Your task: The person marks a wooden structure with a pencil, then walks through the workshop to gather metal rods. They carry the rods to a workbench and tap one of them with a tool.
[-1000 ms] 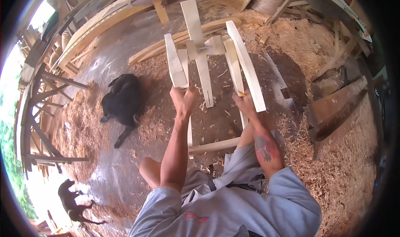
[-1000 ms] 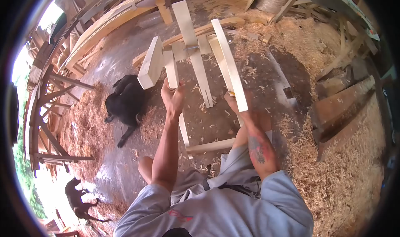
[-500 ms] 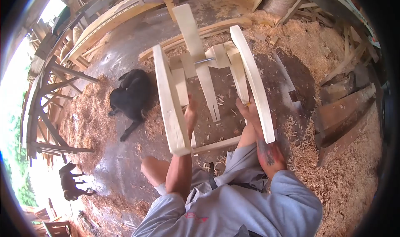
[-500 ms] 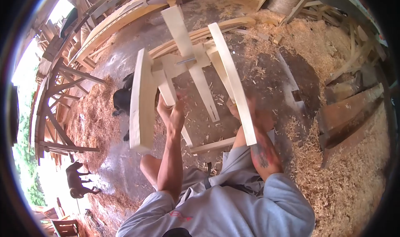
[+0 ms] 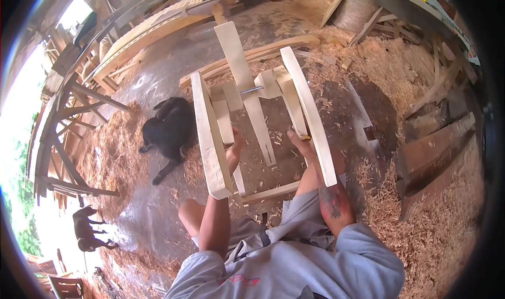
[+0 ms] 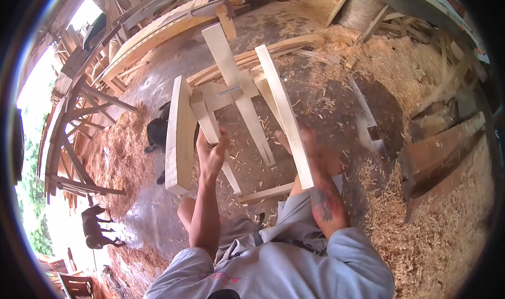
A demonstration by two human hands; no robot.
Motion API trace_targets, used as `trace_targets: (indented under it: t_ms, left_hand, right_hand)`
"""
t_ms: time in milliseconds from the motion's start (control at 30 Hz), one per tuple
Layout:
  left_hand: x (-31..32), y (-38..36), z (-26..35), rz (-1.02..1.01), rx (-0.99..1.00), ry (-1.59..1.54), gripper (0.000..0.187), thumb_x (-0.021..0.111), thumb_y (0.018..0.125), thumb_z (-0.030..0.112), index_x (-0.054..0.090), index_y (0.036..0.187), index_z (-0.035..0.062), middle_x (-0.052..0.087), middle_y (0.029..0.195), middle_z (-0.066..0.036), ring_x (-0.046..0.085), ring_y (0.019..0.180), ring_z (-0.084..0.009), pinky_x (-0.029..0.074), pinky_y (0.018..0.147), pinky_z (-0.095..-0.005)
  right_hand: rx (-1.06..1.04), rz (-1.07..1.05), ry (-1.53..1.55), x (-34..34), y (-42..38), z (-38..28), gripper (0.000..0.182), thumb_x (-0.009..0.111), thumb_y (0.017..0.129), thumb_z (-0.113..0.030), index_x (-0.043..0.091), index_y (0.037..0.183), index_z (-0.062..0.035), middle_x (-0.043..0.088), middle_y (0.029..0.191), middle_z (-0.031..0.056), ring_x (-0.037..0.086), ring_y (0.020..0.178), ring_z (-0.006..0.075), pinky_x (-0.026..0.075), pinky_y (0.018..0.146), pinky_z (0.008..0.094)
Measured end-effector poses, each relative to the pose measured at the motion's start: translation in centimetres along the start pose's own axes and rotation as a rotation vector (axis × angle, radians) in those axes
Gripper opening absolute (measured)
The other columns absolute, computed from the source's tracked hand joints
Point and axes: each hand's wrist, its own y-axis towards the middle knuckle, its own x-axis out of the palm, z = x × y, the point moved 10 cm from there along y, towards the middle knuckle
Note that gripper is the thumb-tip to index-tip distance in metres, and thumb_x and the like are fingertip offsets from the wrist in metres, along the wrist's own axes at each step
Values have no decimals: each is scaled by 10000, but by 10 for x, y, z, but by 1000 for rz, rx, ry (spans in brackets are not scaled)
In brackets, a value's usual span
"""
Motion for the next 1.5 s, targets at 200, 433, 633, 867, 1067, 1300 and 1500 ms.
trace_targets:
  t_ms: [200,433,633,867,1067,1300,1500]
  left_hand:
    - [1,-3,11,37,-41,-36,149,613,770,28,523,886,48,525,742,12,501,644,-61,413,578,-225]
    - [4,-1,9,30,-33,-36,128,599,765,46,517,860,68,485,748,20,467,657,-62,399,593,-238]
    - [1,-2,-16,-6,-57,-48,159,609,763,75,510,888,78,489,754,16,475,665,-72,406,597,-250]
    - [3,-5,-2,43,-12,-77,164,622,748,69,522,879,64,511,750,9,489,658,-71,412,596,-237]
    - [-2,-6,-1,102,3,-73,153,626,738,58,536,861,46,516,745,4,483,638,-68,405,577,-234]
    - [-1,-6,6,84,5,-23,131,604,751,56,532,858,39,522,743,2,484,636,-63,403,566,-229]
    - [-1,-5,3,87,27,-25,133,599,762,57,531,875,42,524,738,11,480,628,-62,400,557,-225]
  right_hand:
    - [-128,235,349,-42,9,-8,764,878,656,-304,533,1287,-45,651,1130,179,674,947,219,560,750,383]
    - [-725,112,99,-74,62,-155,633,811,739,-313,506,1221,-37,596,1185,255,623,1081,357,539,873,395]
    - [-742,81,158,-70,101,-178,400,699,840,-271,502,1083,-23,675,981,184,664,871,271,540,754,354]
    - [-697,27,-38,-74,92,-184,525,679,849,-330,511,1212,10,675,1022,191,669,921,297,541,789,368]
    - [-739,55,5,-80,76,-170,720,844,635,-245,522,1253,-63,631,1149,190,669,979,310,573,781,344]
    - [-789,42,22,-81,61,-163,804,881,624,-375,497,1256,-58,612,1144,238,667,965,360,588,744,398]
    - [-794,65,11,-75,58,-161,851,875,602,-444,498,1255,-49,597,1173,238,666,971,355,591,751,397]
